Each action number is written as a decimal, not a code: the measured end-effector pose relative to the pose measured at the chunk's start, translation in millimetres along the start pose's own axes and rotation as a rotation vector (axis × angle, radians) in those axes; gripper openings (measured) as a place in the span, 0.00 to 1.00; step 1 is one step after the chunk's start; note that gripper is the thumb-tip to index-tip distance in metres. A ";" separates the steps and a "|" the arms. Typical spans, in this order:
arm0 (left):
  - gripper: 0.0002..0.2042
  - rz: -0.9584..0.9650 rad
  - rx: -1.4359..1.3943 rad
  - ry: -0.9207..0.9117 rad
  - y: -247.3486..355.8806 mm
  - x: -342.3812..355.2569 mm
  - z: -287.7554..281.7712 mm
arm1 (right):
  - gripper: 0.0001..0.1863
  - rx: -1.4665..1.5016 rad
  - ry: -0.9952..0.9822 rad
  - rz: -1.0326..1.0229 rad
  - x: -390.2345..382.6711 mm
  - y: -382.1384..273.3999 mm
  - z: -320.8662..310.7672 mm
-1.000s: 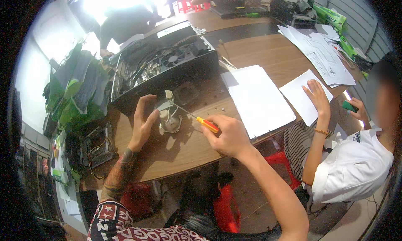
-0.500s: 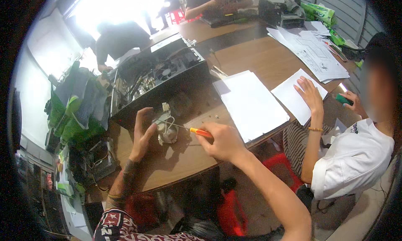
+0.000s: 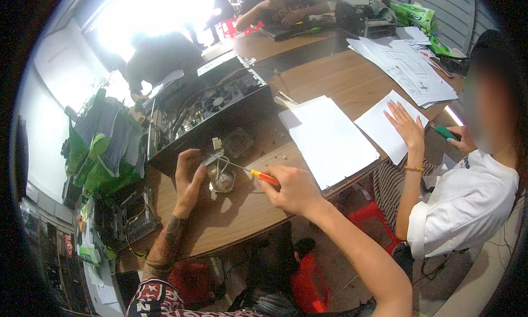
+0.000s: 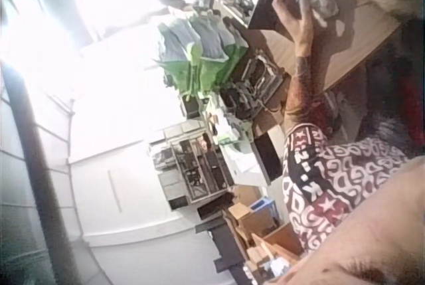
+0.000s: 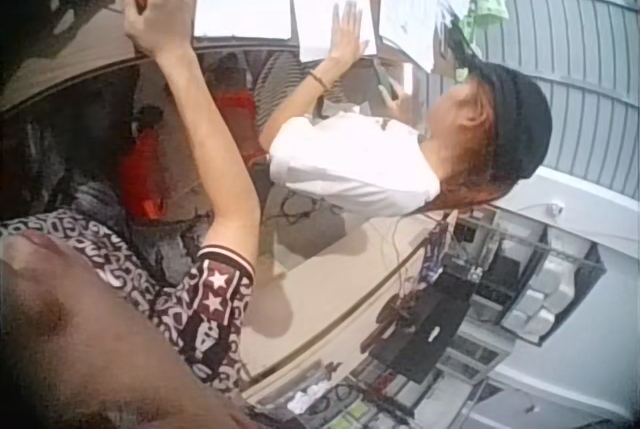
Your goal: The person disassembles a computer component using a screwdriver on a table, holding the part and prying its casing open.
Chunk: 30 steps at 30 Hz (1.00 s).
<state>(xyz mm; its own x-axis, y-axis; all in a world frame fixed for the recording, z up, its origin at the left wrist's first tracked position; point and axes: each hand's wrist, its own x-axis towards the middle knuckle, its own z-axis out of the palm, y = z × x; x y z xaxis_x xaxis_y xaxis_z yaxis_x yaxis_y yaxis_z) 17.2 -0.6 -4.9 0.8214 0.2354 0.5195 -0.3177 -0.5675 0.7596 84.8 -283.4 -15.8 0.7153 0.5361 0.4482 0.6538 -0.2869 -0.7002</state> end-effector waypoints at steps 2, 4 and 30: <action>0.21 -0.012 0.010 -0.001 2.4 0.5 -1.1 | 0.12 0.002 -0.002 -0.002 0.4 0.4 0.1; 0.21 -0.025 0.020 0.000 2.9 0.5 -1.6 | 0.12 0.004 -0.004 -0.005 0.5 0.9 0.0; 0.19 0.006 0.066 -0.068 13.0 1.1 -4.7 | 0.13 0.002 -0.001 -0.003 0.8 -0.4 1.6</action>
<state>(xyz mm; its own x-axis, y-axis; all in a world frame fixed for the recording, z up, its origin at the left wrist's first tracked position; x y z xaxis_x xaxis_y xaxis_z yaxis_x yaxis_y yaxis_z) 11.8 -4.0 7.4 0.8506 0.1795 0.4942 -0.2924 -0.6198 0.7283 84.7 -281.5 -16.0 0.7131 0.5378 0.4498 0.6555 -0.2838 -0.6998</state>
